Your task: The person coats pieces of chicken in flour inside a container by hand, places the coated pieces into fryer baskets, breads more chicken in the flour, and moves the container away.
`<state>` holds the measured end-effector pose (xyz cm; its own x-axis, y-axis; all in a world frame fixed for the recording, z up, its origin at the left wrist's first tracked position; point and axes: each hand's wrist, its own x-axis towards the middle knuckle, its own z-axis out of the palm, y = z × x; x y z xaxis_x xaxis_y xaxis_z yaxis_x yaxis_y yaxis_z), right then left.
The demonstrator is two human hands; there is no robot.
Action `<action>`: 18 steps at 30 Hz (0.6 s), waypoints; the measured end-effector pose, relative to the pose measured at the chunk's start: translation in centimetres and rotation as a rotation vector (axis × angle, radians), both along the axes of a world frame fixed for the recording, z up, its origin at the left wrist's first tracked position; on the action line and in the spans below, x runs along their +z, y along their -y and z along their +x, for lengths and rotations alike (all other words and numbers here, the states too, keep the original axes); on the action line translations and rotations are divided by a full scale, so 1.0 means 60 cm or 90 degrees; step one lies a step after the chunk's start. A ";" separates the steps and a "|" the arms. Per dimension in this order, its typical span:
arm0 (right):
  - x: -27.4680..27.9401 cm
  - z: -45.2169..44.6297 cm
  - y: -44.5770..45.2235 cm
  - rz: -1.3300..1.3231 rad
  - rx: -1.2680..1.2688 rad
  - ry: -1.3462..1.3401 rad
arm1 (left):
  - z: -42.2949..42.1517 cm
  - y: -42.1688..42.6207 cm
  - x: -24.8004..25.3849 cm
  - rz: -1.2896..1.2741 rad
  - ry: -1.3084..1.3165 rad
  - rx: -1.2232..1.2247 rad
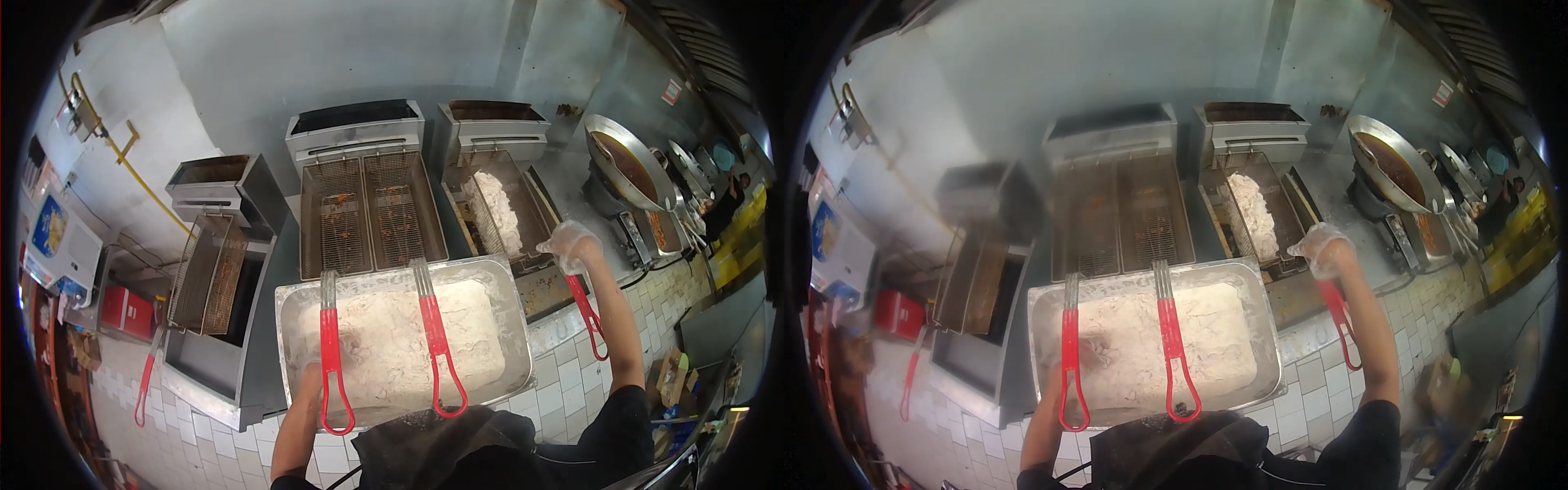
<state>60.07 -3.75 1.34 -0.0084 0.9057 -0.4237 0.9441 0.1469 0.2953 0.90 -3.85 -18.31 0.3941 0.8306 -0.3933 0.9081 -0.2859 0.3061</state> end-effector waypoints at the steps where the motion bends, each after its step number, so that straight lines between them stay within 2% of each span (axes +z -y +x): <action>1: -0.018 0.016 0.017 0.029 0.053 -0.004 | -0.001 -0.001 0.000 0.000 -0.001 -0.003; 5: -0.081 0.073 0.050 0.357 0.023 -0.128 | 0.001 -0.009 0.005 0.008 0.002 -0.003; 8: -0.019 0.038 0.063 0.264 -0.632 -0.595 | -0.001 -0.008 0.005 0.021 0.010 0.005; 10: -0.046 0.073 0.084 0.277 -0.511 -0.498 | -0.002 -0.005 0.005 0.034 0.023 0.010; 12: -0.126 0.149 0.105 0.282 -0.370 -0.364 | 0.002 0.000 0.001 0.054 0.045 0.016; 13: -0.169 0.187 0.120 0.262 -0.173 -0.253 | 0.010 0.000 -0.001 0.066 0.064 0.019; 15: -0.230 0.211 0.127 0.080 -0.207 -0.062 | 0.036 -0.002 -0.005 0.088 0.112 0.017; 17: -0.185 0.170 0.134 -0.053 -0.344 -0.024 | 0.068 -0.008 -0.012 0.110 0.154 0.010; 18: -0.200 0.174 0.143 -0.027 -0.360 -0.087 | 0.084 -0.008 -0.020 0.122 0.168 0.009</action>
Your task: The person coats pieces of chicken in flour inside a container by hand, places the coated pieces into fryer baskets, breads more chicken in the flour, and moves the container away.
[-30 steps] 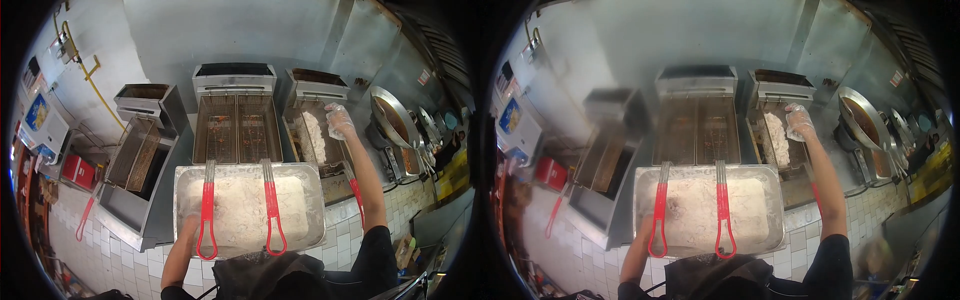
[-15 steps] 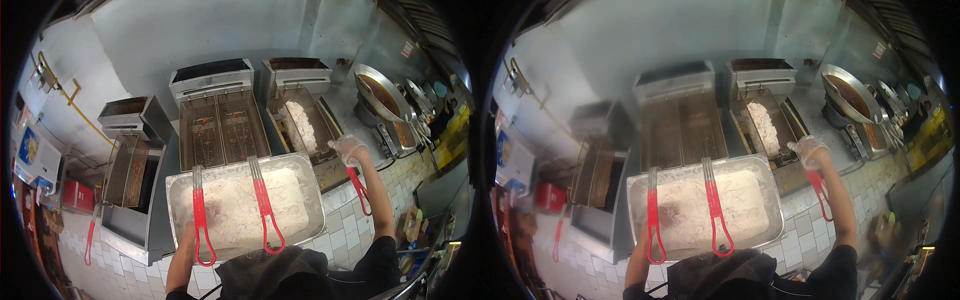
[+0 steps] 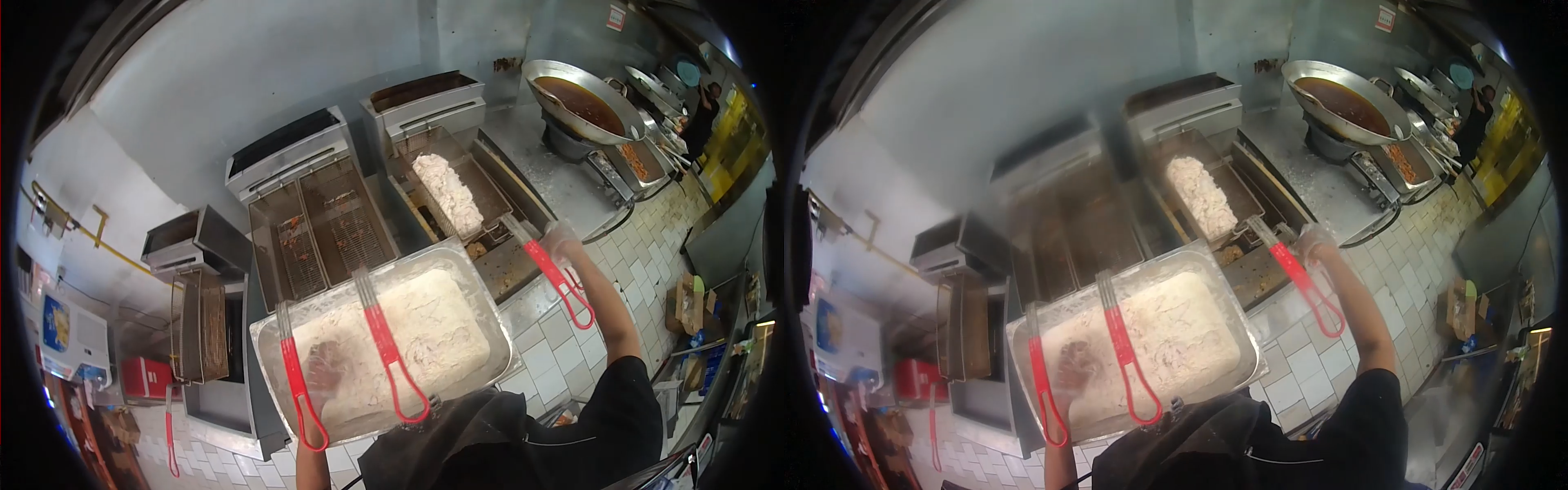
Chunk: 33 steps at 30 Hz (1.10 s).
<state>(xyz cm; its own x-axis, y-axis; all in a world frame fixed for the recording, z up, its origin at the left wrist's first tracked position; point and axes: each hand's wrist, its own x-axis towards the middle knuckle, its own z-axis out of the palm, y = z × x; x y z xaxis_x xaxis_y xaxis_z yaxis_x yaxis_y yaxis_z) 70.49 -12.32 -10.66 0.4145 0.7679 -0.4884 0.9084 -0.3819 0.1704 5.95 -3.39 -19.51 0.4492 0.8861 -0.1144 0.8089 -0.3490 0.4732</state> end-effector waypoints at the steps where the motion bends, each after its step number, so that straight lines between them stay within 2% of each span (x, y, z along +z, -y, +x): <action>1: -0.026 0.008 0.005 0.044 -0.017 -0.052 | 0.016 -0.004 -0.003 0.008 0.021 0.002; 2: -0.053 0.022 0.004 0.088 -0.034 -0.104 | 0.032 -0.005 -0.009 0.017 0.039 0.004; 7: -0.237 0.132 -0.021 0.145 0.281 -0.063 | 0.107 0.002 -0.023 0.035 0.068 0.047; 9: -0.281 0.152 -0.029 0.141 0.212 -0.085 | 0.142 0.011 -0.012 0.030 0.046 0.086; 10: -0.276 0.149 -0.033 0.140 0.178 -0.096 | 0.159 0.015 -0.009 0.030 0.035 0.109; 11: -0.273 0.140 -0.003 0.213 0.164 -0.096 | 0.170 0.019 -0.005 0.029 0.028 0.131; 14: -0.084 0.082 0.044 0.412 -0.176 -0.332 | 0.205 0.032 0.001 0.035 -0.005 0.197; 16: -0.097 0.094 0.053 0.471 -0.291 -0.452 | 0.223 0.037 0.011 0.032 -0.016 0.226; 19: -0.145 0.115 0.042 0.495 -0.316 -0.442 | 0.249 0.047 0.014 0.033 0.023 0.260; 21: -0.136 0.124 0.031 0.437 -0.218 -0.441 | 0.236 0.041 -0.007 0.019 0.095 0.262; 24: -0.266 0.148 0.009 0.530 0.041 -0.220 | 0.217 0.028 -0.032 -0.029 0.163 0.281; 26: -0.276 0.162 -0.009 0.354 0.056 -0.204 | 0.206 0.023 -0.040 -0.011 0.070 0.278; 28: -0.145 0.146 0.001 0.359 -0.228 -0.489 | 0.246 0.029 0.015 -0.054 -0.002 0.290; 29: -0.119 0.143 0.008 0.373 -0.185 -0.450 | 0.246 0.030 -0.002 -0.037 0.029 0.294; 33: -0.151 0.132 0.036 0.425 -0.202 -0.397 | 0.238 0.031 -0.023 -0.005 0.104 0.319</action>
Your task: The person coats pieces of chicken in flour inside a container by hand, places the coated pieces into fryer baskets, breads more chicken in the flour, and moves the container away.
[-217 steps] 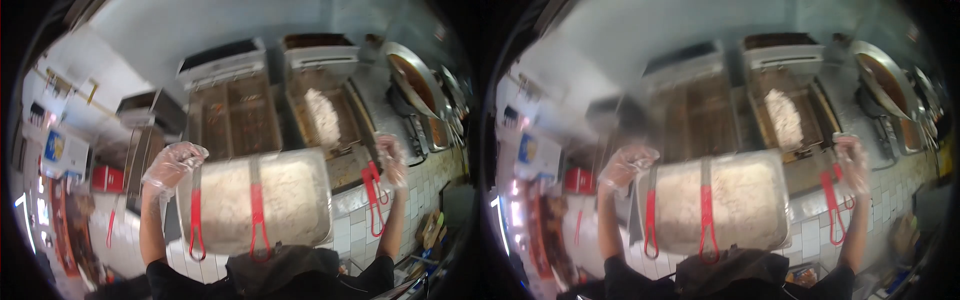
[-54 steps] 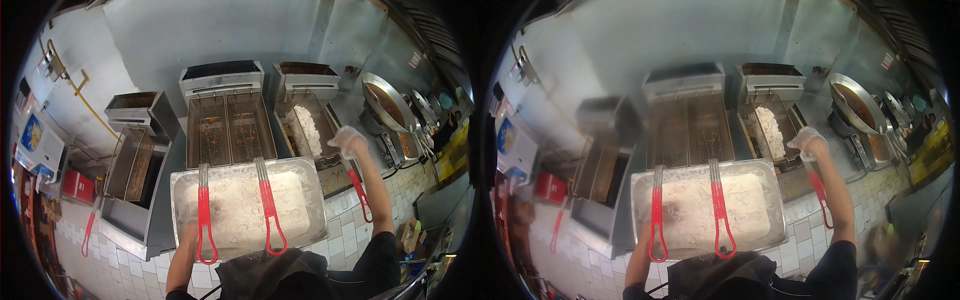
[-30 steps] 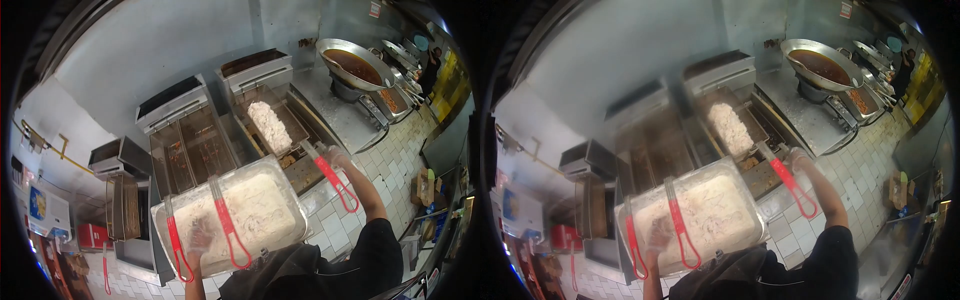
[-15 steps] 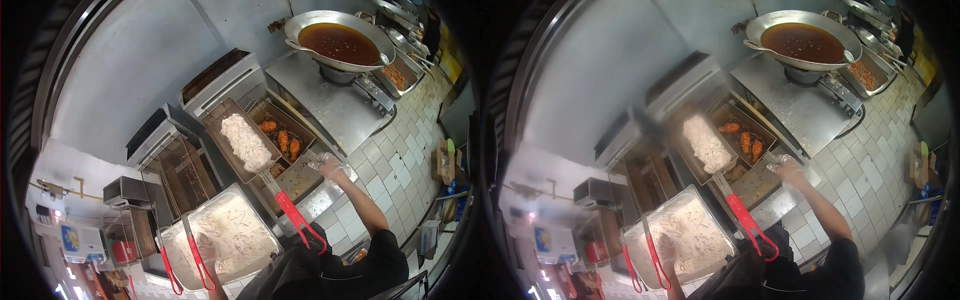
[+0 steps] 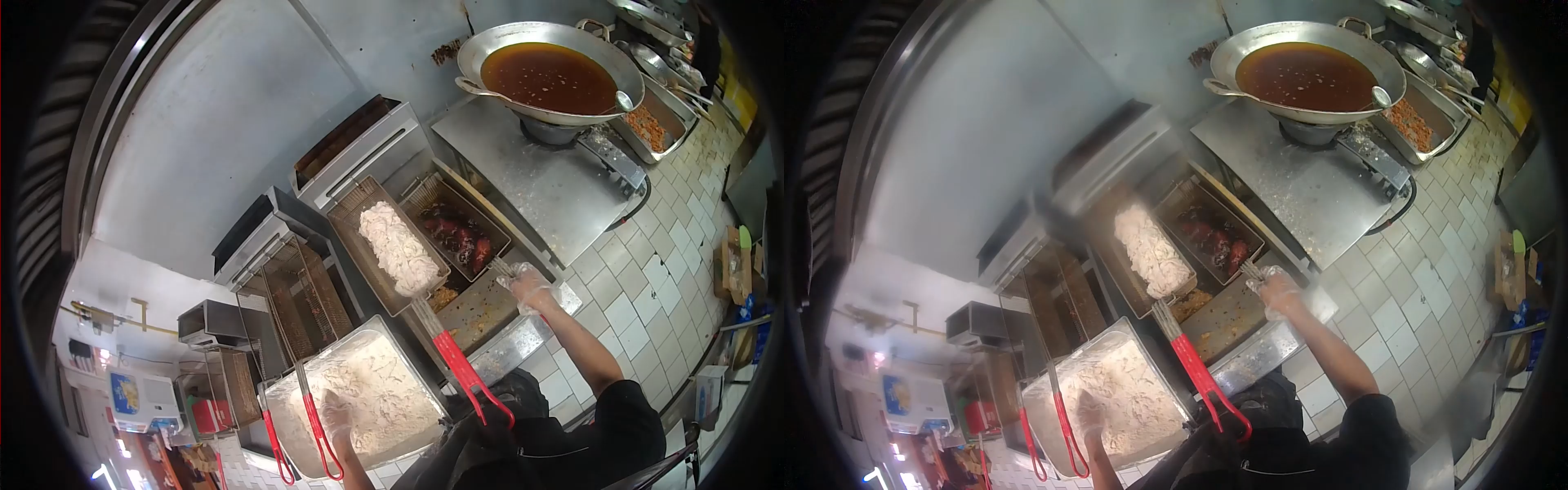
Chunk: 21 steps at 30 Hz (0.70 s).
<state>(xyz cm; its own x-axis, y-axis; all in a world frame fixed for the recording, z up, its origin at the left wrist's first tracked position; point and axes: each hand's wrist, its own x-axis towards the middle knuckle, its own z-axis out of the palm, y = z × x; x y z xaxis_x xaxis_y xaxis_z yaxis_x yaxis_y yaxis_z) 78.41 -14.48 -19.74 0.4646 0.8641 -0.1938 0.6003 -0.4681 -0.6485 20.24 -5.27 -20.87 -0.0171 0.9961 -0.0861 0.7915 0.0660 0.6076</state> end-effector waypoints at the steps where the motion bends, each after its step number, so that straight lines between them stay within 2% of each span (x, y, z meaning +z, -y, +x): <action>1: -0.010 -0.002 0.002 -0.003 -0.033 -0.007 | 0.008 0.007 0.009 -0.002 0.011 0.010; 4: 0.056 -0.013 0.028 -0.003 -0.050 -0.056 | 0.038 0.009 0.045 -0.052 -0.006 0.036; 7: 0.098 -0.019 0.050 0.016 -0.075 -0.078 | 0.018 -0.001 0.010 -0.021 -0.041 0.010; 10: 0.096 -0.025 0.060 0.022 -0.073 -0.042 | 0.010 0.001 -0.001 -0.009 -0.087 0.003; 13: 0.116 -0.026 0.059 -0.010 -0.065 -0.055 | 0.015 0.003 -0.003 -0.013 -0.023 0.045; 17: 0.139 -0.035 0.055 -0.010 -0.062 -0.052 | -0.012 0.003 -0.033 0.065 -0.115 0.000; 19: 0.114 -0.035 0.053 0.008 -0.053 -0.012 | 0.037 0.010 0.027 0.057 -0.156 -0.009; 21: 0.086 -0.032 0.053 0.032 -0.034 0.009 | 0.053 0.011 0.042 0.067 -0.154 0.016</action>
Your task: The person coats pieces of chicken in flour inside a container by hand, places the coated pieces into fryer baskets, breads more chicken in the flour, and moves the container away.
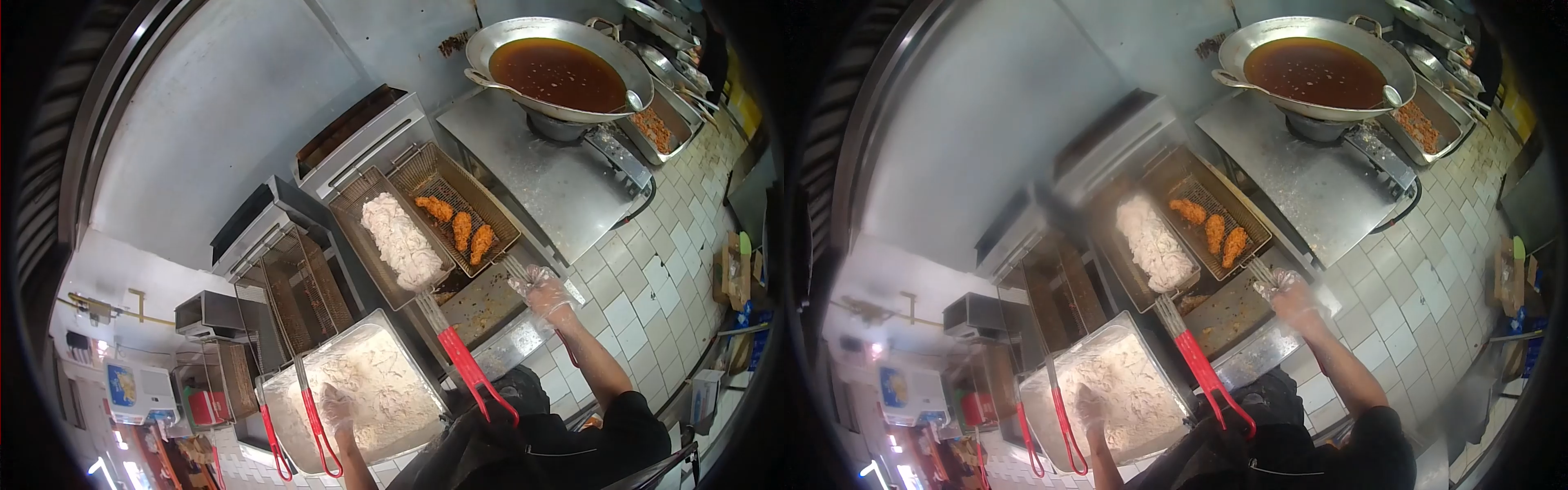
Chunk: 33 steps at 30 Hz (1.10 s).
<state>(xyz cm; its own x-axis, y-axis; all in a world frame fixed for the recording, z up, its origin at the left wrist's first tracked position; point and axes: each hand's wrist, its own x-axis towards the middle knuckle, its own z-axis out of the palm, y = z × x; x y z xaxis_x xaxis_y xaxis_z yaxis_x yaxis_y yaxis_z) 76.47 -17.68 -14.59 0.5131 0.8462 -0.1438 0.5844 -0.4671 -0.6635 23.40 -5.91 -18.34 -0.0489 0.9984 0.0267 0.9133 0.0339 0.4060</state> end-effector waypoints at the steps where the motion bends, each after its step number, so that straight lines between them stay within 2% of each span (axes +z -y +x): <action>1: -0.009 0.002 0.001 0.014 0.015 0.002 | 0.002 0.002 0.002 0.006 0.002 0.011; 4: -0.011 0.005 -0.008 -0.005 0.013 -0.013 | -0.027 -0.002 -0.057 0.138 0.101 0.001; 7: 0.014 0.000 -0.022 -0.049 -0.019 -0.053 | -0.030 -0.006 -0.045 0.021 0.072 0.049; 8: 0.022 0.000 -0.027 -0.059 -0.031 -0.066 | -0.030 -0.006 -0.047 0.052 0.042 0.033; 10: -0.017 0.005 -0.034 -0.042 -0.044 -0.069 | -0.035 -0.003 -0.056 0.116 -0.018 0.000; 12: -0.052 0.003 -0.046 -0.045 -0.066 -0.103 | -0.051 -0.008 -0.078 0.039 -0.080 0.069; 14: -0.065 0.003 -0.064 -0.058 -0.104 -0.164 | -0.065 -0.018 -0.094 0.057 -0.129 0.043; 17: -0.094 -0.003 -0.073 -0.096 0.066 0.103 | -0.071 -0.011 -0.094 0.139 -0.146 -0.045; 19: -0.071 -0.007 -0.079 -0.141 0.091 0.097 | -0.047 -0.011 -0.070 0.102 -0.103 -0.003; 20: -0.057 -0.010 -0.080 -0.163 0.104 0.092 | -0.047 -0.010 -0.072 0.133 -0.107 -0.007; 22: -0.040 -0.018 -0.066 -0.058 0.059 0.041 | -0.027 -0.008 -0.057 0.196 -0.118 -0.016; 23: -0.047 -0.015 -0.062 -0.042 0.045 0.005 | -0.021 -0.004 -0.047 0.121 -0.078 0.006; 25: -0.043 -0.017 -0.053 -0.036 0.040 -0.039 | 0.041 0.011 0.053 -0.034 0.000 0.049; 28: -0.013 -0.015 -0.054 -0.046 0.017 -0.082 | 0.038 0.013 0.044 0.048 0.102 0.017; 30: -0.018 -0.014 -0.060 -0.049 -0.054 -0.141 | 0.014 0.006 0.009 0.082 0.064 0.009; 33: -0.074 -0.014 -0.059 0.045 0.065 0.129 | 0.031 0.019 0.038 0.093 0.071 -0.005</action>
<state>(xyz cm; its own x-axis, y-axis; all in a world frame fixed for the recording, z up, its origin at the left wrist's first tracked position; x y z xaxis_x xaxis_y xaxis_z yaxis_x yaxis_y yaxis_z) 75.65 -14.14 -19.02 0.4370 0.8993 0.0142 0.7505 -0.3559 -0.5569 25.24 -7.03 -16.04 -0.0513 0.9848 0.1659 0.8619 -0.0402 0.5054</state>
